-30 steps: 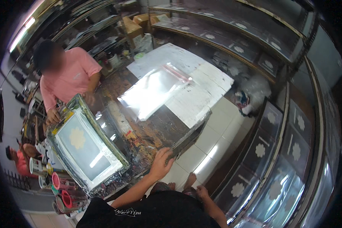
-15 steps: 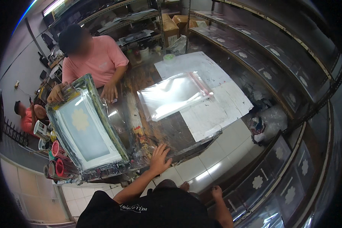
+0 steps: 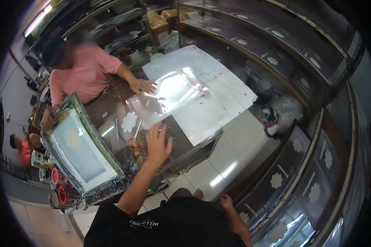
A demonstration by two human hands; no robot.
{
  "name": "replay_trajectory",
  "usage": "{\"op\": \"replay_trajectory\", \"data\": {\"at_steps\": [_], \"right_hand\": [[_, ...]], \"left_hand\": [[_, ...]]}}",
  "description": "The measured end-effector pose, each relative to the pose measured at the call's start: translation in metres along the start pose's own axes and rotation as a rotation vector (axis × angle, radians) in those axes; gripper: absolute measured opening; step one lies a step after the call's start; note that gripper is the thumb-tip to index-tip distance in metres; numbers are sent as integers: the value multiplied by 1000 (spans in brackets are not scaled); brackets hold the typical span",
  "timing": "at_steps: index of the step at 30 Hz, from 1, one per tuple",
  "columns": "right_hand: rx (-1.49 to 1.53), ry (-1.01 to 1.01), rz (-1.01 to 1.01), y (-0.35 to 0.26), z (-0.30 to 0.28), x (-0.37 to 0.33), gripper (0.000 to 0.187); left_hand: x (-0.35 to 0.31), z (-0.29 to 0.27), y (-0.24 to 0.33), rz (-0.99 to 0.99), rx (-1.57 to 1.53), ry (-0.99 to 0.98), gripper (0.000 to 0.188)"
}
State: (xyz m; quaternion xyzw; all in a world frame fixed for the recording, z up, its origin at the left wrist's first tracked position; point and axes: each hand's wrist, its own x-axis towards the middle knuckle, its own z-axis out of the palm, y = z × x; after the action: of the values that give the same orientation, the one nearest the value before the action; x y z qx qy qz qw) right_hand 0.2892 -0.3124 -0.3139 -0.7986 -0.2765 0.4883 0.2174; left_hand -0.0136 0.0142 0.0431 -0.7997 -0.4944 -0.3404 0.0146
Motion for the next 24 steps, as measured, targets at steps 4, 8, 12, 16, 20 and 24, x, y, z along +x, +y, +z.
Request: {"op": "replay_trajectory", "data": {"at_steps": [4, 8, 12, 16, 20, 24], "right_hand": [[99, 40, 42, 25, -11, -12, 23], [220, 110, 30, 25, -12, -22, 26], [442, 39, 121, 7, 0, -20, 22], [1025, -83, 17, -156, -22, -86, 30], [1463, -358, -344, -239, -45, -129, 35], [1109, -268, -316, -260, -35, -156, 38]], "left_hand": [[22, 56, -24, 27, 143, -155, 63], [-6, 108, -31, 106, 136, -299, 49], [-23, 103, -5, 234, 32, -288, 32], [-47, 73, 46, 357, -129, -363, 31], [-86, 36, 85, 541, -302, -448, 36], [-133, 2, 91, 749, -393, -540, 36]]}}
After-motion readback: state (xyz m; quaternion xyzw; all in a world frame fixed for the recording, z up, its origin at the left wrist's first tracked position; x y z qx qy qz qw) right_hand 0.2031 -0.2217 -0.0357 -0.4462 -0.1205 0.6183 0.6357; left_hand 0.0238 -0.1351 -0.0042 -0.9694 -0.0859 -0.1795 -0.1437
